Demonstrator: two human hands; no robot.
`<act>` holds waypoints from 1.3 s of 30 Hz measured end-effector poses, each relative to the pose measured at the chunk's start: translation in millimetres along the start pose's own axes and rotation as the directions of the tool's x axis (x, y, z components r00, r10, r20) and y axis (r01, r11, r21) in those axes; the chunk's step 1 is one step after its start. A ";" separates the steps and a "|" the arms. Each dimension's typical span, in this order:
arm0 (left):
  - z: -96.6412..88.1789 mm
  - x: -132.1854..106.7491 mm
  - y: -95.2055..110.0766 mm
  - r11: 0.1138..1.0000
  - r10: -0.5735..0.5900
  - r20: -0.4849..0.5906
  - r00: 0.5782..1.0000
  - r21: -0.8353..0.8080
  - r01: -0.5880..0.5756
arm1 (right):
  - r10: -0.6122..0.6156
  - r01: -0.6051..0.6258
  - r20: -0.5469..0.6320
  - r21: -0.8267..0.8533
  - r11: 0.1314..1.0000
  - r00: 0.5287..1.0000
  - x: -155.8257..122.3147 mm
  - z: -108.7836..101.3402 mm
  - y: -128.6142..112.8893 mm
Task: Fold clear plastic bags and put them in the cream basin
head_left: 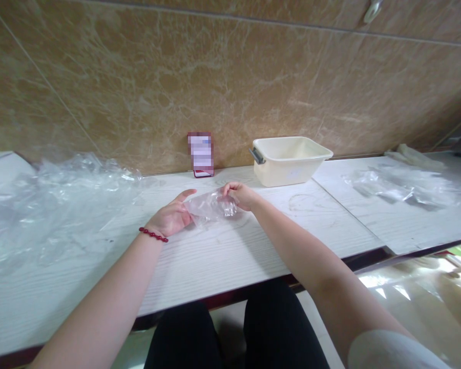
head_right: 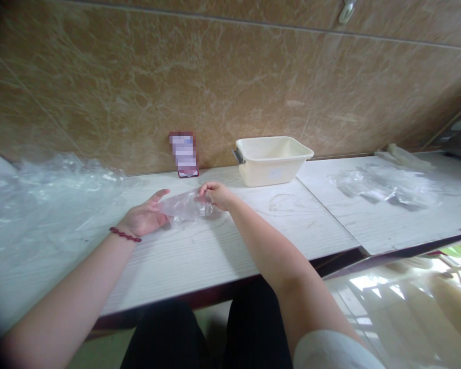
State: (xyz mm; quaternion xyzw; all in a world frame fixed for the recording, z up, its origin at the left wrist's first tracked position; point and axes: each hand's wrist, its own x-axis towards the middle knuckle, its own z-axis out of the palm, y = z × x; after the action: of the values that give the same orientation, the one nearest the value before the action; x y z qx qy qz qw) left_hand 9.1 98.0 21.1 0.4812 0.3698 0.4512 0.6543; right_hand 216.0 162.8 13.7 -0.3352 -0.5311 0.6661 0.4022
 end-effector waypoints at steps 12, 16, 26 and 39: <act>15.4 10.5 -8.3 0.995 -0.071 -0.243 0.967 -0.091 0.050 | -0.096 0.098 -0.062 0.035 0.995 0.993 -3.6 6.6 -7.5; 13.3 12.1 -7.5 1.000 -0.009 -0.323 0.946 -0.027 0.000 | -0.001 0.007 -0.101 0.054 0.999 0.995 -3.7 5.7 -5.8; 6.5 13.5 -7.9 0.996 0.089 -0.336 0.938 0.004 -0.093 | 0.249 -0.248 0.034 -0.040 0.968 0.968 -8.6 6.2 -4.5; 6.9 8.1 -3.1 0.983 -0.098 -0.175 0.980 0.134 0.123 | 0.062 -0.079 -0.066 -0.304 0.949 0.996 -6.8 1.2 -7.6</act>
State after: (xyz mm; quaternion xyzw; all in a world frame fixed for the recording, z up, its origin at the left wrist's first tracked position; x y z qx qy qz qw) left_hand 18.7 103.2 19.5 0.4664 0.4813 0.4249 0.6085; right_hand 219.4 157.1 21.5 -0.4309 -0.6043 0.5800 0.3358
